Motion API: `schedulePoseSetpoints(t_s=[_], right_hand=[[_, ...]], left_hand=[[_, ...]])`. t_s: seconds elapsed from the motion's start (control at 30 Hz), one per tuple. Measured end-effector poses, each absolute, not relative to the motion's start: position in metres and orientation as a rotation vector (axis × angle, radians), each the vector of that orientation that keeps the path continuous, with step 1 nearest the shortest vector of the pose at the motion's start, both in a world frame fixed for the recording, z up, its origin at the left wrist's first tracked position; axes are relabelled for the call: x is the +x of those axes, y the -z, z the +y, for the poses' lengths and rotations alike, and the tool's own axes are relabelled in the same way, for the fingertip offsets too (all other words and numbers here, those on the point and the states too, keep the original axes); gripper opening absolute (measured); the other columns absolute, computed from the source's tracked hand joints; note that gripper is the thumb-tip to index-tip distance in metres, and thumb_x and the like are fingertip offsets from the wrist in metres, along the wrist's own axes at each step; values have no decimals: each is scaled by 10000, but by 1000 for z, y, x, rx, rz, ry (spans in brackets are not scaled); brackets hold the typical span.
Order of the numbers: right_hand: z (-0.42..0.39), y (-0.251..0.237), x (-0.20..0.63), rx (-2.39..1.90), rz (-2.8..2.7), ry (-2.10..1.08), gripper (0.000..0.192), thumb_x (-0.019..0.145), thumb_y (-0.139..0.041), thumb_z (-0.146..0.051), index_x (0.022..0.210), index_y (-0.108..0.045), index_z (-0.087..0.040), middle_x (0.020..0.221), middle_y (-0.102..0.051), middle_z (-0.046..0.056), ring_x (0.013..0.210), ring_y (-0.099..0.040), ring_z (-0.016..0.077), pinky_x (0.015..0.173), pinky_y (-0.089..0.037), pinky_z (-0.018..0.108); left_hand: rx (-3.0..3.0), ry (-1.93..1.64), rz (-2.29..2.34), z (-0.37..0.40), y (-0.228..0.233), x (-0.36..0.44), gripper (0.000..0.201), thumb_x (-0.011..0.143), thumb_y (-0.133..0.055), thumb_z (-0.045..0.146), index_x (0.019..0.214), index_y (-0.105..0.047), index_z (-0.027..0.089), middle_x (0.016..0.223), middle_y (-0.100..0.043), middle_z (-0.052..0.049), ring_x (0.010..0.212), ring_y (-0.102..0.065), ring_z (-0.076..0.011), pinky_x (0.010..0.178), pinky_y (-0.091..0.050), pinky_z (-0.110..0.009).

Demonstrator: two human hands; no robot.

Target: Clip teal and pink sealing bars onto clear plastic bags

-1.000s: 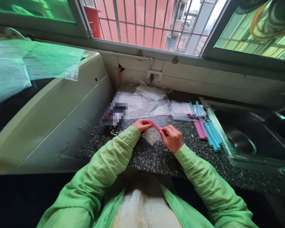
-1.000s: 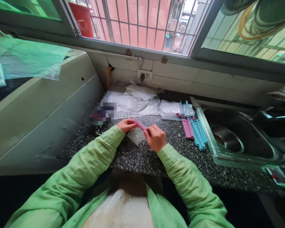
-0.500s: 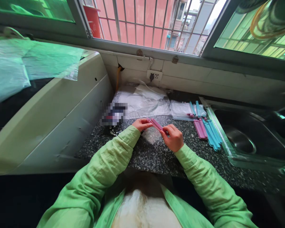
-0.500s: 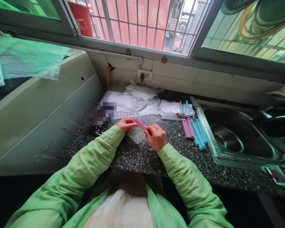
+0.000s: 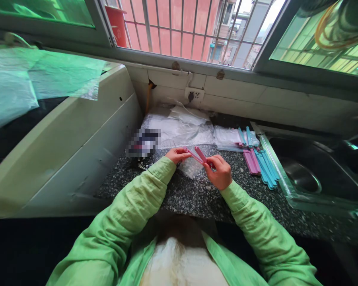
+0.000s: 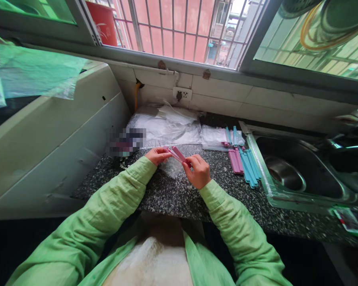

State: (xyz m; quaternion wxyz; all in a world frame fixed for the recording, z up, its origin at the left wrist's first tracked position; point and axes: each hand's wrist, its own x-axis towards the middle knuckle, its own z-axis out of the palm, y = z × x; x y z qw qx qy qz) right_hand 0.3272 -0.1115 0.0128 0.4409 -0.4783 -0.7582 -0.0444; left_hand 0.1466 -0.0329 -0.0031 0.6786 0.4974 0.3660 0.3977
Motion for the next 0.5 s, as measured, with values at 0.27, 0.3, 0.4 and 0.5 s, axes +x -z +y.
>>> schedulePoseSetpoints(t_s=[0.27, 0.3, 0.4, 0.5], right_hand=[[-112, -16, 328, -1165, -1861, 139, 65, 792, -522, -238, 783, -558, -186, 718, -563, 26, 614, -517, 112, 548, -437, 231], [-112, -16, 328, -1172, -1856, 140, 65, 791, -521, -240, 785, -559, -187, 720, -564, 25, 612, -516, 111, 547, -437, 233], [-112, -16, 329, -1179, -1845, 142, 61, 787, -523, -238, 786, -560, -189, 722, -565, 22, 600, -507, 105, 541, -436, 229], [-112, -16, 330, -1147, -1842, 154, 45, 778, -532, -220, 780, -558, -184, 719, -563, 20, 586, -496, 97, 534, -434, 222]], left_hand=[[1103, -838, 892, -29, -5, 148, 209, 485, -738, 273, 577, -638, 115, 485, -562, 11, 462, -451, -62, 470, -321, -204], [1097, -839, 888, -29, -5, 148, 210, 478, -739, 271, 576, -635, 117, 490, -568, 10, 468, -456, -64, 474, -325, -205], [1077, -845, 885, -29, -6, 147, 224, 458, -740, 268, 584, -632, 118, 526, -590, 0, 499, -479, -76, 487, -337, -208], [1074, -866, 888, -30, -6, 146, 222, 462, -730, 266, 585, -626, 114, 540, -591, -6, 521, -491, -84, 495, -342, -212]])
